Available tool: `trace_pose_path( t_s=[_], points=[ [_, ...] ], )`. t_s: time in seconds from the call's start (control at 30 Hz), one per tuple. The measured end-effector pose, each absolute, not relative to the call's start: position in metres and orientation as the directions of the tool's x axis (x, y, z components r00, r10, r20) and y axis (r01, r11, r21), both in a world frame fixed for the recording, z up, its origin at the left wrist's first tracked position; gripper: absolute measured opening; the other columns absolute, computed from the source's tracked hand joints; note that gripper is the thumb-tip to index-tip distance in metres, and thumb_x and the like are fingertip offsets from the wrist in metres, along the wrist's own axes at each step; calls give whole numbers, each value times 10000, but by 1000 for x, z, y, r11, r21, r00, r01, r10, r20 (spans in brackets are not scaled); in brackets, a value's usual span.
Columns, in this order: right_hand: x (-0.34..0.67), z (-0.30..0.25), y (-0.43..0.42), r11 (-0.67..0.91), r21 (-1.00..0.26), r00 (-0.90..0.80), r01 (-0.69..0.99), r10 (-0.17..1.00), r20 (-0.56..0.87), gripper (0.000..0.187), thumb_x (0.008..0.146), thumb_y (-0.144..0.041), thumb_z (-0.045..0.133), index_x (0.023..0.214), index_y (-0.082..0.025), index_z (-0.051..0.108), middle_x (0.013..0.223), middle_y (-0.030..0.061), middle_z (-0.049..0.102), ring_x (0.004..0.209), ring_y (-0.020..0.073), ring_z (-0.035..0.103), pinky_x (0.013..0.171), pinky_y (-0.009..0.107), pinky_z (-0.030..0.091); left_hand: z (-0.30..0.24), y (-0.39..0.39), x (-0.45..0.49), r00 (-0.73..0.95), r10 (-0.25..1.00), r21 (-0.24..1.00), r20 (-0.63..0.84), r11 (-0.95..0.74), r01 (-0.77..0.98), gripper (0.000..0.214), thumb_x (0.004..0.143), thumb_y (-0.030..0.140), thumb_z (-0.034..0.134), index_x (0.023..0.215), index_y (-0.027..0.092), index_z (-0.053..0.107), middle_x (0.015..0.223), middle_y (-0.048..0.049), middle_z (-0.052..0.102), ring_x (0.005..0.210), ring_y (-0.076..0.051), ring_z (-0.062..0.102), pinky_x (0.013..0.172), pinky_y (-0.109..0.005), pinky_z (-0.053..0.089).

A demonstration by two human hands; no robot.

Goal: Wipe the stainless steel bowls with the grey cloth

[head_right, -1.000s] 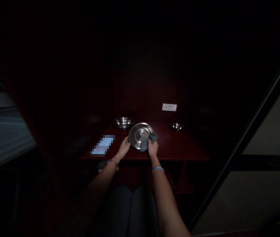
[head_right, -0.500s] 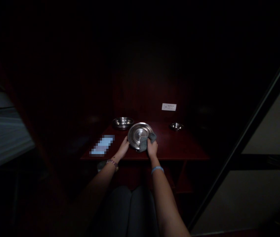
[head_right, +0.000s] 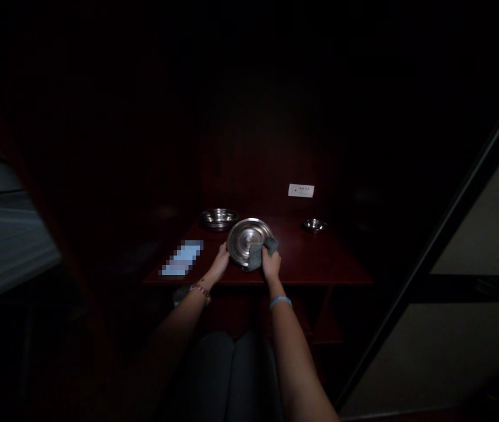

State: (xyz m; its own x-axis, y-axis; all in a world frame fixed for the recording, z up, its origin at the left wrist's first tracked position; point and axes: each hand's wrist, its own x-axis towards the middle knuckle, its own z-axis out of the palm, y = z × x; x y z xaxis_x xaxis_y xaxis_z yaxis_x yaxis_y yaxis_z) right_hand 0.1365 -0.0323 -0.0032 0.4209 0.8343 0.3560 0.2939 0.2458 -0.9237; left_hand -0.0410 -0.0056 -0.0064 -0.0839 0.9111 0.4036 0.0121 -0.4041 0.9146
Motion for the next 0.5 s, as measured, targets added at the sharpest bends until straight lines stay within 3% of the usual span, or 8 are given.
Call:
trace_pose_path(
  t_s=[0.5],
  points=[
    [136,-2,-34,241,-923,431,299,829,356,327,798,-419,536,938,-176,703,957,69,720,941,227,659,845,281,480,-5,-12,-40,-69,908,908,413,-416,-50,345,822,239,508,1153,177,582,1260,-99,564,1226,-226,470,1103,-420,296]
  ],
)
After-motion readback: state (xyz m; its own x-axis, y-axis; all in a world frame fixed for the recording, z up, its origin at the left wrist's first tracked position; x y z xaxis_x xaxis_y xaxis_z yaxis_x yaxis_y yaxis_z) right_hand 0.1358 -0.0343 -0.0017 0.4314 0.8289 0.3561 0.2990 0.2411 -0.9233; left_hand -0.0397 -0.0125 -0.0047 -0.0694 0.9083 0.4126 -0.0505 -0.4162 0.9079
